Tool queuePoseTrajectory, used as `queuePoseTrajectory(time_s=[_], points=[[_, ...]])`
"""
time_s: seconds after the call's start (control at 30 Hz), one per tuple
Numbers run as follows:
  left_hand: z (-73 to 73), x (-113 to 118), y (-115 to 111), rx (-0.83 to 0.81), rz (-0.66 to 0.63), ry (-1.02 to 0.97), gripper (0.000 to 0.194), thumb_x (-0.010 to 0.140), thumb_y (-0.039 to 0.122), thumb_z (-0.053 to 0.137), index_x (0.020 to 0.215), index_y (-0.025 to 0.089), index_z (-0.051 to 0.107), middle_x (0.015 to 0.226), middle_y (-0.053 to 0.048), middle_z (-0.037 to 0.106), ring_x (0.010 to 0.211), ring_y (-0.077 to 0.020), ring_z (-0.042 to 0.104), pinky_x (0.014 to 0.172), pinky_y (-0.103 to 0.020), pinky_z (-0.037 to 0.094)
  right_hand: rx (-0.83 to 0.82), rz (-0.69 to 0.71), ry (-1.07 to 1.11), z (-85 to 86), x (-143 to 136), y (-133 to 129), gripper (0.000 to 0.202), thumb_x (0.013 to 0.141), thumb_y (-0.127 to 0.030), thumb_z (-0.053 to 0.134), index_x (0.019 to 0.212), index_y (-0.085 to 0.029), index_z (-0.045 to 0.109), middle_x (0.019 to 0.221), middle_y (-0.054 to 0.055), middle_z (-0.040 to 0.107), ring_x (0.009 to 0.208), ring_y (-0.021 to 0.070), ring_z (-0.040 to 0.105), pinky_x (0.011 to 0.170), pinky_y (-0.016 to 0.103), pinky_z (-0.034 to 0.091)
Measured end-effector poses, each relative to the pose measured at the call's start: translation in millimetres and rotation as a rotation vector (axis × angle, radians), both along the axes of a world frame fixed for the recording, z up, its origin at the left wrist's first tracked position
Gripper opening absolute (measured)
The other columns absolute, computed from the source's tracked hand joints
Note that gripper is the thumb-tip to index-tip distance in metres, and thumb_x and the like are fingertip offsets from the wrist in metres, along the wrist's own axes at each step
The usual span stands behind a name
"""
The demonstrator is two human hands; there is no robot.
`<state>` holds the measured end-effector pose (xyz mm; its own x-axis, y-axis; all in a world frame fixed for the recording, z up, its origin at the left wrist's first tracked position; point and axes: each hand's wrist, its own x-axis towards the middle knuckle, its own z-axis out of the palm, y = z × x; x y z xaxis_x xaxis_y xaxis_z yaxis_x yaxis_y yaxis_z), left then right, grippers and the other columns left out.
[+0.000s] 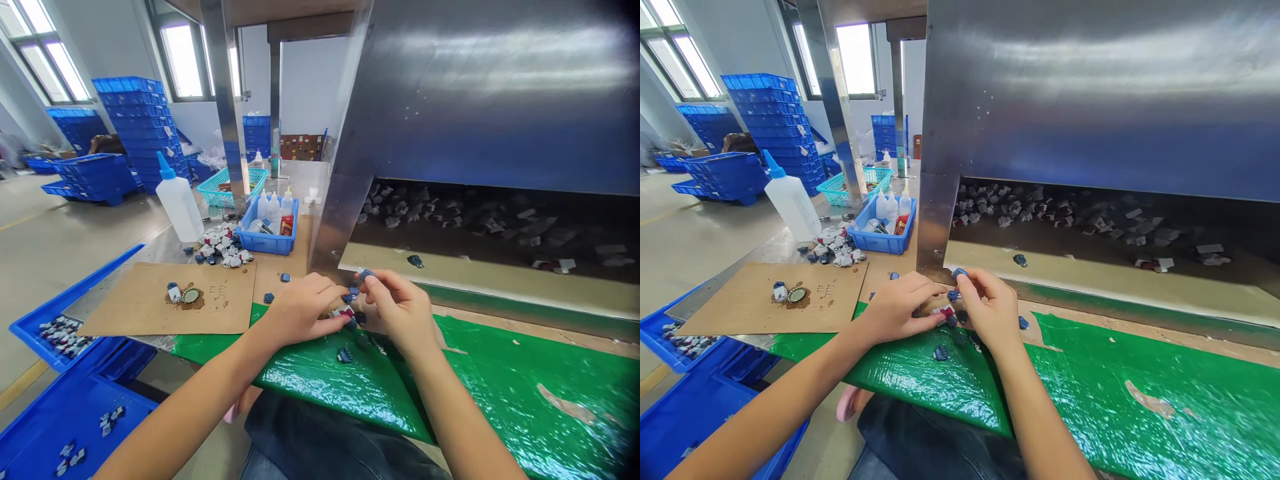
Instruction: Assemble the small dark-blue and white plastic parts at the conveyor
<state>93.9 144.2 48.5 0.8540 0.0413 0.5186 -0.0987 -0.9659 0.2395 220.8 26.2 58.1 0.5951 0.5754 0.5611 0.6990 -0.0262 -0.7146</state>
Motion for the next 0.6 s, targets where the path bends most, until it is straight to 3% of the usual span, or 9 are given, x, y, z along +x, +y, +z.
queuePoseTrajectory(time_s=[0.13,0.23,0.47,0.6], points=[[-0.7,2.2,-1.2,0.146,-0.059,0.106,0.033,0.085,0.036,0.051,0.114,0.020,0.053,0.104,-0.005,0.061,0.097,-0.0218,0.053,0.079,-0.034,0.042,0.036,-0.001,0.069,-1.9,0.6,0.3,0.023,0.075,-0.037,0.054,0.079,-0.017,0.065,0.063,0.003,0.062,0.053,0.0146,0.054,0.054,0.029,0.045],[-2.9,4.0,1.0,0.134,-0.114,0.122,0.027,0.084,0.025,0.051,0.111,0.021,0.054,0.104,-0.003,0.062,0.098,-0.0199,0.054,0.084,-0.033,0.041,0.027,0.015,0.064,-2.7,0.0,0.7,0.023,0.074,-0.036,0.055,0.079,-0.017,0.066,0.067,0.004,0.065,0.055,0.0152,0.056,0.053,0.029,0.045],[-3.7,2.9,4.6,-0.144,-0.115,0.066,0.033,0.070,0.012,0.054,0.103,0.016,0.058,0.098,-0.005,0.062,0.090,-0.0195,0.057,0.079,-0.031,0.045,0.024,0.064,0.037,-1.2,-0.9,1.1,0.020,0.074,-0.032,0.055,0.081,-0.017,0.066,0.070,0.004,0.067,0.057,0.0151,0.057,0.052,0.027,0.045],[-2.1,3.6,5.4,-0.465,-0.111,-0.050,0.031,0.067,0.008,0.050,0.095,0.015,0.061,0.092,-0.004,0.059,0.074,-0.0131,0.056,0.067,-0.023,0.047,0.022,0.029,0.060,0.6,0.1,-1.1,0.023,0.075,-0.036,0.053,0.078,-0.017,0.065,0.062,0.002,0.062,0.055,0.0148,0.055,0.053,0.028,0.044]])
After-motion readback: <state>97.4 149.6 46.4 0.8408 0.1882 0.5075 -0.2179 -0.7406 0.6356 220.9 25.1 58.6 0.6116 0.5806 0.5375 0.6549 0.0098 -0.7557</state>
